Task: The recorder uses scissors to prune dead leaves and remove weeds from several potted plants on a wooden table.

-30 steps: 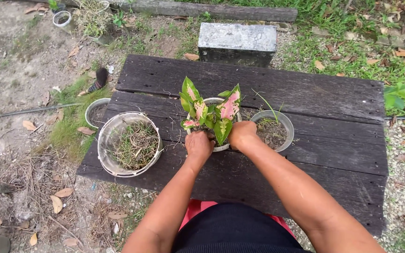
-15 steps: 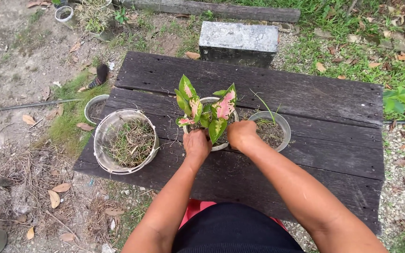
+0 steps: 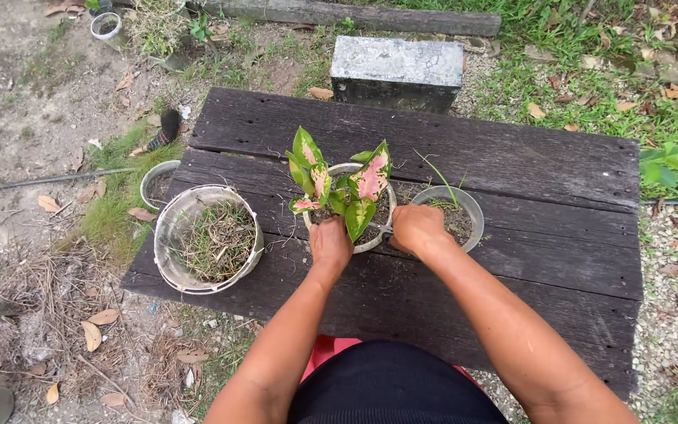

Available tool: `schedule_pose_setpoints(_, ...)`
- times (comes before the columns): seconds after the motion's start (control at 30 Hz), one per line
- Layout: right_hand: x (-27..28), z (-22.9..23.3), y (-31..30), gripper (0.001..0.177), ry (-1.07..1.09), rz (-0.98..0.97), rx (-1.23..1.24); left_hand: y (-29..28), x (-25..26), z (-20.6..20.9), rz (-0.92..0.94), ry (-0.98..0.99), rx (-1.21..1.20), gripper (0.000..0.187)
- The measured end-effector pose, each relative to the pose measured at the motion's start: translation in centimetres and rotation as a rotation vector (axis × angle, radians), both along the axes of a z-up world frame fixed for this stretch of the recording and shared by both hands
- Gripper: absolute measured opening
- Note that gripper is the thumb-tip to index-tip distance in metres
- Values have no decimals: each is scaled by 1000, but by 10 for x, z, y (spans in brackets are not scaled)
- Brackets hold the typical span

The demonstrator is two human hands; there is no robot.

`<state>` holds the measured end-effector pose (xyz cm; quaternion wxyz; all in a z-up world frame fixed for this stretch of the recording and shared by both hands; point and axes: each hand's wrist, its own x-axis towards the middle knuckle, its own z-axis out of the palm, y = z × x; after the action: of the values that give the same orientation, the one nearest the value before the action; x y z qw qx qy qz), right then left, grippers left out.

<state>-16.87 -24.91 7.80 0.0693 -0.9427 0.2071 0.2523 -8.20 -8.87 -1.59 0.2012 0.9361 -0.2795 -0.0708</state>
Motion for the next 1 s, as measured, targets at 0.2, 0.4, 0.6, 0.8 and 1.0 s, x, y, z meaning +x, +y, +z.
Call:
schedule_pose_setpoints(0.2, -13, -28, -5, 45, -112, 14, -8, 1, 1, -20, -35, -37, -10, 19)
schedule_pose_setpoints(0.4, -13, -23, 1, 45, -96, -11, -9, -15, -1, 0, -40, 46, 143, 22)
schedule_pose_setpoints(0.6, -17, -7, 11, 42, -135, -51, 30, -16, 10, -31, -148, 34, 141, 15)
schedule_pose_setpoints(0.8, -10, -25, 23, 40, -21, -132, 52, 14, -2, -13, -113, -11, -147, 11)
schedule_pose_setpoints(1.0, -9, -21, 48, 43, -134, 18, 76, 39, 1, 17, -82, -9, -306, 10)
